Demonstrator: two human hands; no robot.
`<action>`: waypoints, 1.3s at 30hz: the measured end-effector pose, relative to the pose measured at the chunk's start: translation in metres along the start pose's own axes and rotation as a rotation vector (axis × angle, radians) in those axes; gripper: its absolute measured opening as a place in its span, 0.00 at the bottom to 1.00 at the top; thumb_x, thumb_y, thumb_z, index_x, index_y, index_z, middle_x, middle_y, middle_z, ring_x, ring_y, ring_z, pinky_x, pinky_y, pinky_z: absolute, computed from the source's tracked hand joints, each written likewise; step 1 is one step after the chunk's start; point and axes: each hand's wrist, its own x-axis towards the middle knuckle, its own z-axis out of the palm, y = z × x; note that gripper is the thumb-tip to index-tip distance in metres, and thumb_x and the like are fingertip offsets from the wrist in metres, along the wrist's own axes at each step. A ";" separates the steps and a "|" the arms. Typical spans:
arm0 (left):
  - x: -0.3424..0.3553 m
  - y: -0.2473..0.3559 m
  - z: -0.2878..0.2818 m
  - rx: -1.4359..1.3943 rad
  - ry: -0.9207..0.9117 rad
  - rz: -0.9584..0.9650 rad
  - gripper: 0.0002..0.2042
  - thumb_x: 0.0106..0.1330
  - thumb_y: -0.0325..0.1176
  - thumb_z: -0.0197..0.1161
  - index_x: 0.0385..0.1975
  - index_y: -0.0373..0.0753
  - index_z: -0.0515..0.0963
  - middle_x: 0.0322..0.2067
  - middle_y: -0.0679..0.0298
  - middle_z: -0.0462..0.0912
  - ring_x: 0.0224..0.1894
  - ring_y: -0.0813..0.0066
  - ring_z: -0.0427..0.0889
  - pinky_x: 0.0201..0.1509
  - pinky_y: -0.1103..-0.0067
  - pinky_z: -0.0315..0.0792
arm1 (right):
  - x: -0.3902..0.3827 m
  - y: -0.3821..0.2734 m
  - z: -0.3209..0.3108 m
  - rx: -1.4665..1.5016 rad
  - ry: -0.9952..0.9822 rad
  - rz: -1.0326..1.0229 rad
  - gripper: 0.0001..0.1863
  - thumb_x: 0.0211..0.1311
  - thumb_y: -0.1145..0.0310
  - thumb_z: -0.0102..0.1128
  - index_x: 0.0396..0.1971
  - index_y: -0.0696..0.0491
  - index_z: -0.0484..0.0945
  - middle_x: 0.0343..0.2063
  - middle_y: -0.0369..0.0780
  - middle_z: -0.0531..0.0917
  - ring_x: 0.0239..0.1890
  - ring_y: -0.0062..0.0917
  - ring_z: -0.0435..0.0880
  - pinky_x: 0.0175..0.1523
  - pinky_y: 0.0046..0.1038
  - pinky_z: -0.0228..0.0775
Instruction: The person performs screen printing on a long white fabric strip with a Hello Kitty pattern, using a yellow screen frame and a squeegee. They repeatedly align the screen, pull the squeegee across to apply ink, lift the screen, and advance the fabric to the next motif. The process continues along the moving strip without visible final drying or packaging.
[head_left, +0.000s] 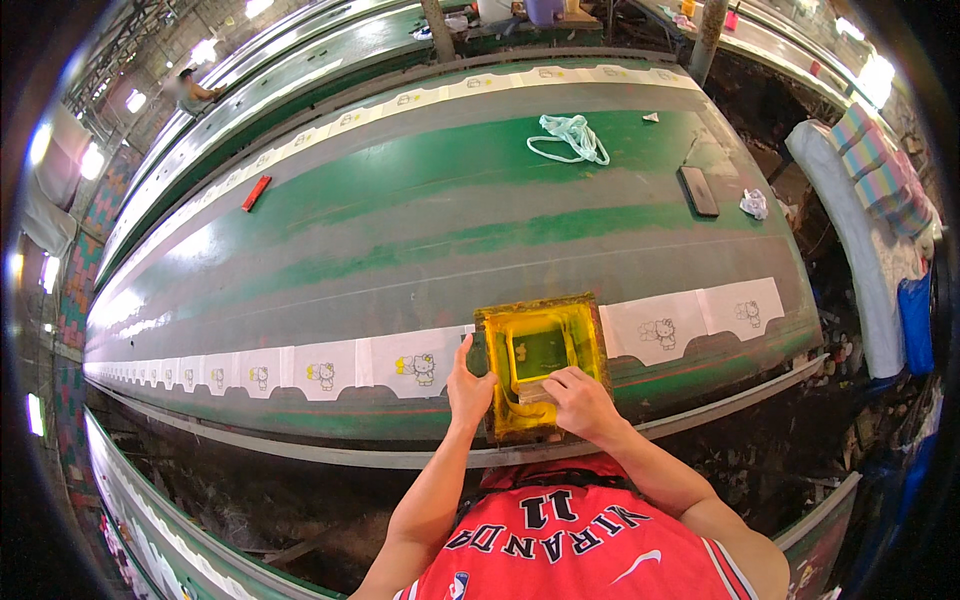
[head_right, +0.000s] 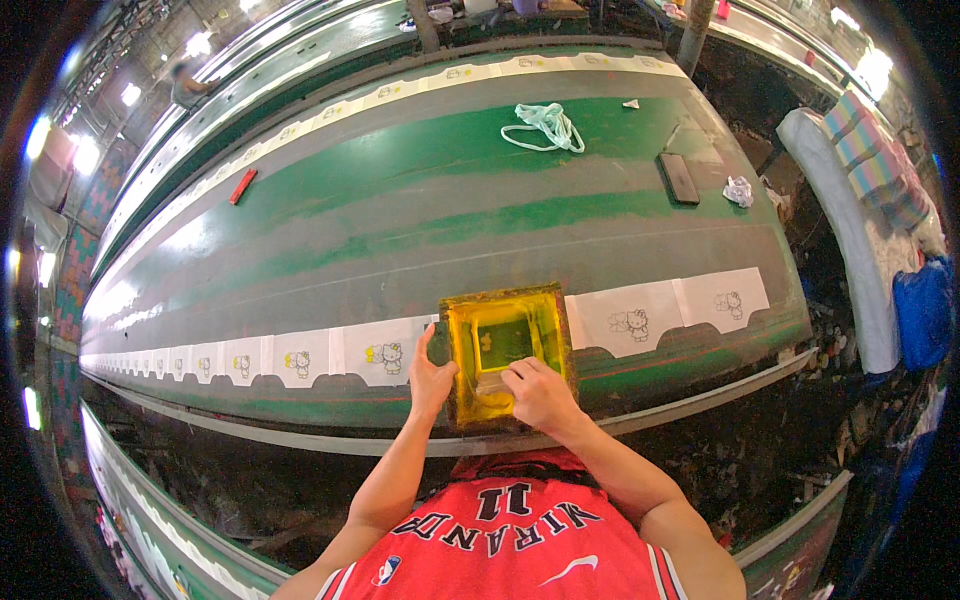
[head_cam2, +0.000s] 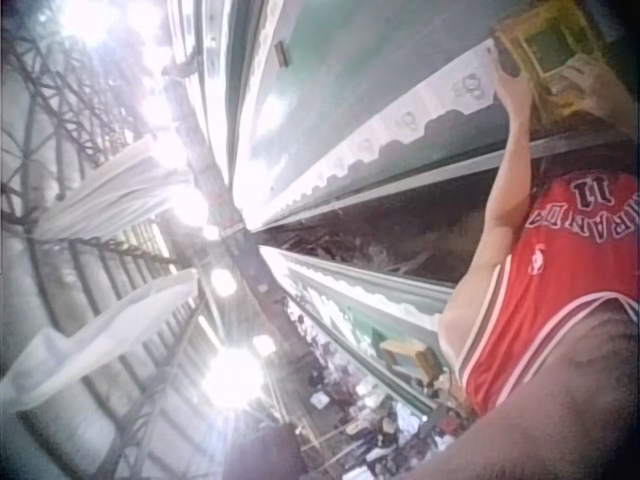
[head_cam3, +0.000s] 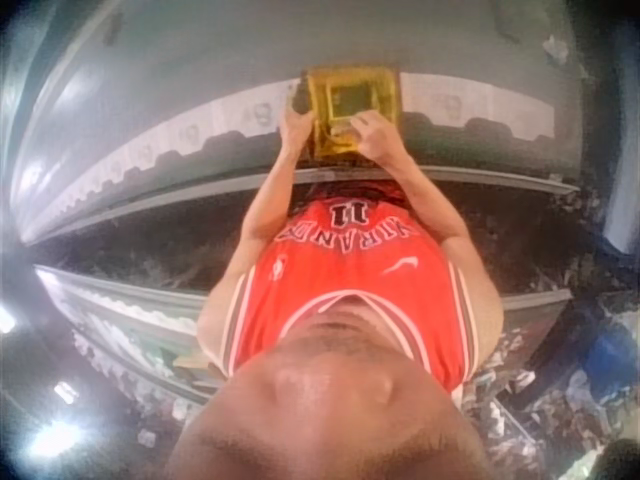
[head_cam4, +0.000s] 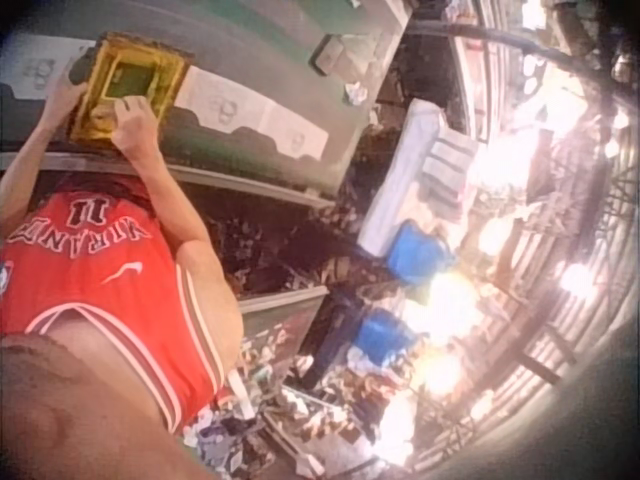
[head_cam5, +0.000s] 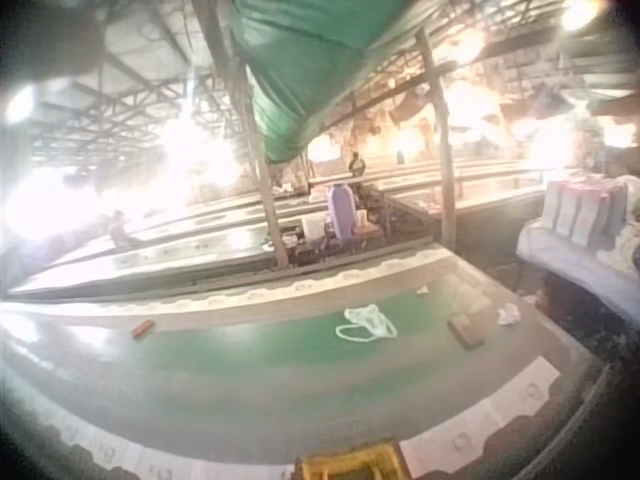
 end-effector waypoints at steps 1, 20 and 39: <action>-0.001 0.003 0.000 0.008 -0.001 -0.009 0.42 0.55 0.26 0.68 0.76 0.47 0.67 0.31 0.49 0.88 0.29 0.59 0.85 0.43 0.65 0.78 | 0.000 -0.001 0.000 0.005 0.008 0.005 0.14 0.51 0.77 0.62 0.40 0.57 0.82 0.43 0.45 0.85 0.50 0.42 0.83 0.56 0.39 0.78; -0.001 0.027 -0.009 0.030 -0.112 -0.208 0.42 0.54 0.27 0.68 0.75 0.47 0.66 0.39 0.46 0.88 0.37 0.50 0.87 0.48 0.62 0.78 | -0.002 0.009 0.007 -0.082 0.036 -0.102 0.17 0.48 0.78 0.64 0.42 0.58 0.82 0.42 0.46 0.84 0.49 0.44 0.83 0.56 0.40 0.78; -0.008 0.018 0.001 -0.023 -0.035 -0.022 0.42 0.56 0.24 0.69 0.76 0.44 0.66 0.65 0.47 0.80 0.65 0.50 0.80 0.68 0.65 0.72 | -0.015 0.000 0.003 -0.081 0.008 -0.083 0.16 0.50 0.76 0.61 0.41 0.59 0.80 0.42 0.45 0.83 0.50 0.42 0.82 0.57 0.38 0.77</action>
